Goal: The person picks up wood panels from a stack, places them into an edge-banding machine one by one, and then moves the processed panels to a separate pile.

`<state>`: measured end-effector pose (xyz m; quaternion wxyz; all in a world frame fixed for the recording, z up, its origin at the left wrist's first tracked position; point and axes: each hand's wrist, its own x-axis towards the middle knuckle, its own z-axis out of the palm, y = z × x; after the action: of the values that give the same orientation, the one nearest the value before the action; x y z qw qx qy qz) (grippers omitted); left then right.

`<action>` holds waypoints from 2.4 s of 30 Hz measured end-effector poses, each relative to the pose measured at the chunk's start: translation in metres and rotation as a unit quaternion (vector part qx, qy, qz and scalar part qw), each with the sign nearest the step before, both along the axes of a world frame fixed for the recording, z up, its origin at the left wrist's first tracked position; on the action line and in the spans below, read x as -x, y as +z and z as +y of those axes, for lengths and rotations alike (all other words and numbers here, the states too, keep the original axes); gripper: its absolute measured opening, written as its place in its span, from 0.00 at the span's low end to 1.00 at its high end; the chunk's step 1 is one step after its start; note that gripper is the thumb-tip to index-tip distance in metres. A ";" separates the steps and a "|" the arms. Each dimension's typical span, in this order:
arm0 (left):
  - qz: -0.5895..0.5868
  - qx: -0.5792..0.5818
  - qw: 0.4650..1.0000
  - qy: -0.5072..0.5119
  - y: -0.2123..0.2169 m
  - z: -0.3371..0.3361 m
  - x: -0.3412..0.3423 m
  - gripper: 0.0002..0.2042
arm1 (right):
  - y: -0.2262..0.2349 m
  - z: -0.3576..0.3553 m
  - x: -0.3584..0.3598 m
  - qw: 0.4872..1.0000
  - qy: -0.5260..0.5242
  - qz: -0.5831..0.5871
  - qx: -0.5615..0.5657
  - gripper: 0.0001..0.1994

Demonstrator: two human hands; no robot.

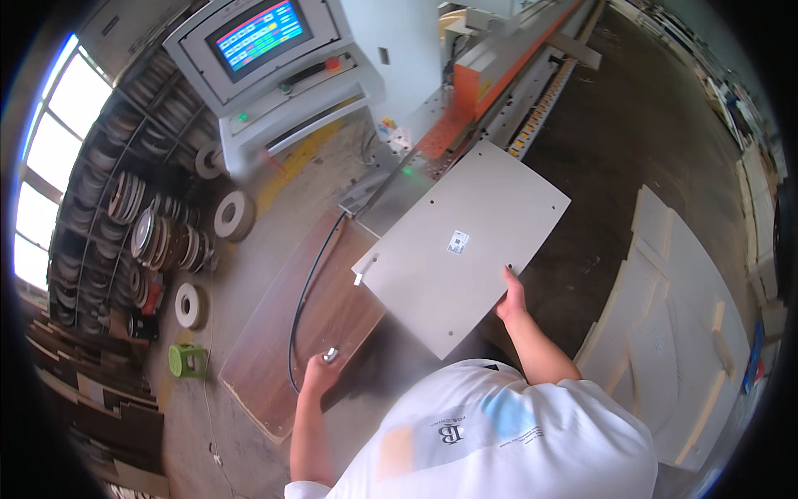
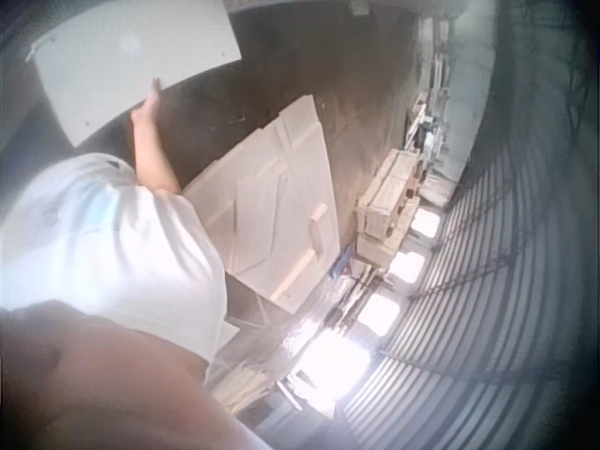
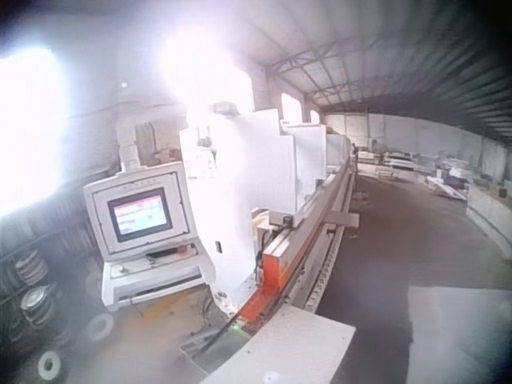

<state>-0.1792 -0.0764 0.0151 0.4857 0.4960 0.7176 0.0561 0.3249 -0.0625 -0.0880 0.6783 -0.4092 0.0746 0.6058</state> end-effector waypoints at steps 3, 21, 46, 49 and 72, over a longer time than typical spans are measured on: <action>0.068 0.035 0.997 -0.005 0.026 -0.019 -0.027 0.20 | -0.001 0.033 0.019 0.999 0.039 0.007 0.002 0.27; 0.149 0.074 0.977 -0.134 0.058 -0.023 -0.122 0.25 | -0.012 0.162 0.002 0.991 -0.039 -0.100 0.082 0.25; 0.088 0.041 0.800 -0.592 -0.046 0.012 -0.171 0.24 | -0.052 -0.238 -0.109 0.933 -0.225 -0.168 0.226 0.22; 0.054 0.045 0.725 -0.685 -0.085 0.020 -0.180 0.22 | -0.050 -0.338 -0.110 0.888 -0.322 -0.151 0.291 0.20; 0.169 0.152 0.806 -0.547 -0.005 -0.197 -0.474 0.19 | -0.134 -0.625 -0.355 0.794 -0.545 -0.050 0.265 0.22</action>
<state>0.2947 -0.2731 0.0106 0.3761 0.7279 0.3973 -0.4134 0.6802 -0.6876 -0.2224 0.7636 -0.4948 0.4086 0.0712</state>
